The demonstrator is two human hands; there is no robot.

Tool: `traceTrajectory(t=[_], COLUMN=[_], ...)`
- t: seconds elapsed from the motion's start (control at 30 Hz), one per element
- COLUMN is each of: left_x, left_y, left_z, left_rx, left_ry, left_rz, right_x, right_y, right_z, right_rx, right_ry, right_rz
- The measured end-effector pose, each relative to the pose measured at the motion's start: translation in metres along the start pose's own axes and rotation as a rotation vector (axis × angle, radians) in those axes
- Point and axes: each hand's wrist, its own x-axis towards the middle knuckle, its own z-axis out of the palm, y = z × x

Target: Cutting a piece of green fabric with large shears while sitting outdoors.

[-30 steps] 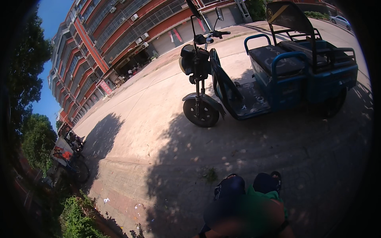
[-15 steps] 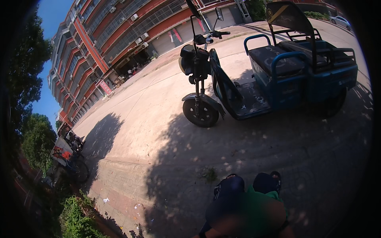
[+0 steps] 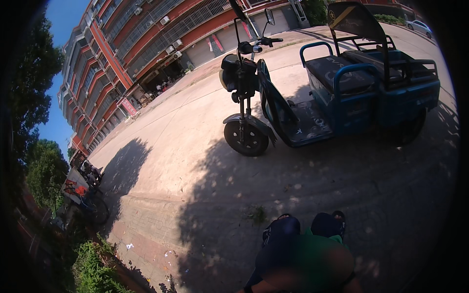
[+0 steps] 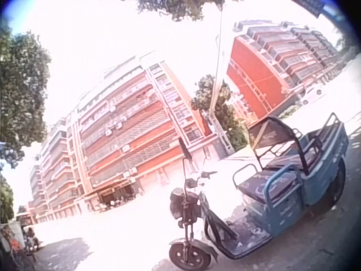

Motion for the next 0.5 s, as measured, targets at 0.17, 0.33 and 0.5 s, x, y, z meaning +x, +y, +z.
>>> traceTrajectory(t=[0.17, 0.33, 0.5], left_x=[0.005, 0.004, 0.009], left_y=[-0.017, -0.012, -0.037], left_z=[0.005, 0.009, 0.014], left_rx=[0.022, -0.063, -0.310], left_ry=[0.000, 0.091, 0.137], left_rz=[0.073, -0.010, -0.041], right_x=[0.001, 0.001, 0.001], right_y=[0.007, 0.008, 0.006], right_z=[-0.001, -0.001, -0.001], right_rx=[-0.001, 0.027, 0.001], right_ry=[0.013, 0.009, -0.003], right_rz=[-0.021, 0.003, -0.004])
